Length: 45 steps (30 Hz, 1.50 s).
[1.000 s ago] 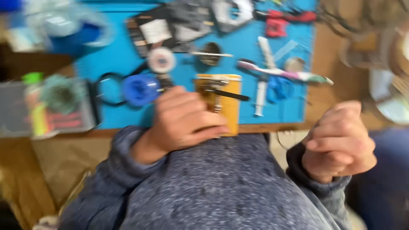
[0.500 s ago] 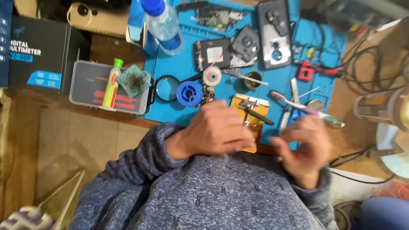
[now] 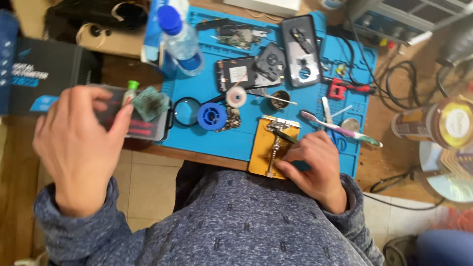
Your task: The person applies flux to a small electronic component held in a vise, cleans the component with a green scouring pad, and then uses tweezers to position a wire onto the component. The person then uses a soldering iron to solder the wire to the component.
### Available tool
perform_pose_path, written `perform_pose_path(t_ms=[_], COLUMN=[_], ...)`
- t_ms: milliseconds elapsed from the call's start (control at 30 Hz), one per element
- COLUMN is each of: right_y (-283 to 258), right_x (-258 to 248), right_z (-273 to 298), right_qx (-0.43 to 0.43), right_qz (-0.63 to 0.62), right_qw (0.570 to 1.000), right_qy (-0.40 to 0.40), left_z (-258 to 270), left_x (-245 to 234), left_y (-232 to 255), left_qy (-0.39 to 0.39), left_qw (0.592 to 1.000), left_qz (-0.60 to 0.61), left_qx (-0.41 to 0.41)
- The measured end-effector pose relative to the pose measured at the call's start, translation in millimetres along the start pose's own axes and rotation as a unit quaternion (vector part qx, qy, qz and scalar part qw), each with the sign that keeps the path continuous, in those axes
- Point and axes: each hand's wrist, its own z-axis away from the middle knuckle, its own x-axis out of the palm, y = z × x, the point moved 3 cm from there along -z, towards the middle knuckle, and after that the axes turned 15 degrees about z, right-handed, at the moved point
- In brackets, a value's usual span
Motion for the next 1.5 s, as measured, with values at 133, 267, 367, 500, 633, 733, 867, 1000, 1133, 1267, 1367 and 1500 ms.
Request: perform_pose_path(t_ms=[133, 267, 367, 500, 633, 733, 867, 1000, 1133, 1267, 1367, 1500], right_y=[-8.0, -12.6, -13.9, -11.7, -7.9, -5.6, -8.6, -16.4, -18.9, -18.5, -21.7, -20.5], right_x=[0.7, 0.5, 2.0, 2.3, 3.9, -1.5, -13.8, -14.9, -13.6, -12.6, -11.5, -13.0], right_z=[-9.6, -14.7, -14.8, -12.8, -6.5, -2.3, -1.3, -8.6, -10.6, -9.7, -12.0, -11.7], right_qx=[-0.033, -0.055, -0.054, -0.048, 0.0, 0.059, 0.067, 0.047, 0.03, 0.045, 0.042, 0.023], right_qz=[-0.001, -0.002, -0.004, 0.0, -0.031, -0.087, -0.108, -0.104, -0.096, -0.095, -0.105, -0.113], right_qw=[0.999, 0.998, 0.997, 0.998, 0.999, 0.994, 0.992, 0.993, 0.995, 0.994, 0.993, 0.993], right_qy=[-0.019, -0.039, -0.045, -0.05, -0.029, -0.017, -0.024, -0.031, -0.021, -0.026, 0.015, 0.028], left_z=[12.4, 17.8, 18.6, 21.9, 1.3, -12.4, -12.2, -6.1, -8.2, -9.3, -6.6, -6.8], left_x=[10.1, 32.6, 27.7, 12.4, 7.5, 8.7, 10.4, 11.8, 10.9, 14.3, 19.1, 23.3], left_y=[-9.1, -31.7, -27.7, -7.5, 66.4, 116.7, 144.4, 149.7, 153.8, 152.0, 151.2, 151.7], left_qy=[-0.011, -0.045, -0.038, -0.016, 0.031, 0.033, 0.012, 0.018, 0.025, 0.036, 0.035, 0.027], left_qw=[1.0, 0.998, 0.992, 0.951, 0.944, 0.9, 0.865, 0.868, 0.859, 0.853, 0.854, 0.853], left_qz=[0.007, -0.02, 0.105, 0.295, 0.259, 0.31, 0.335, 0.326, 0.338, 0.333, 0.331, 0.334], left_qx=[-0.026, -0.04, -0.061, -0.096, 0.2, 0.306, 0.374, 0.374, 0.383, 0.401, 0.399, 0.401])
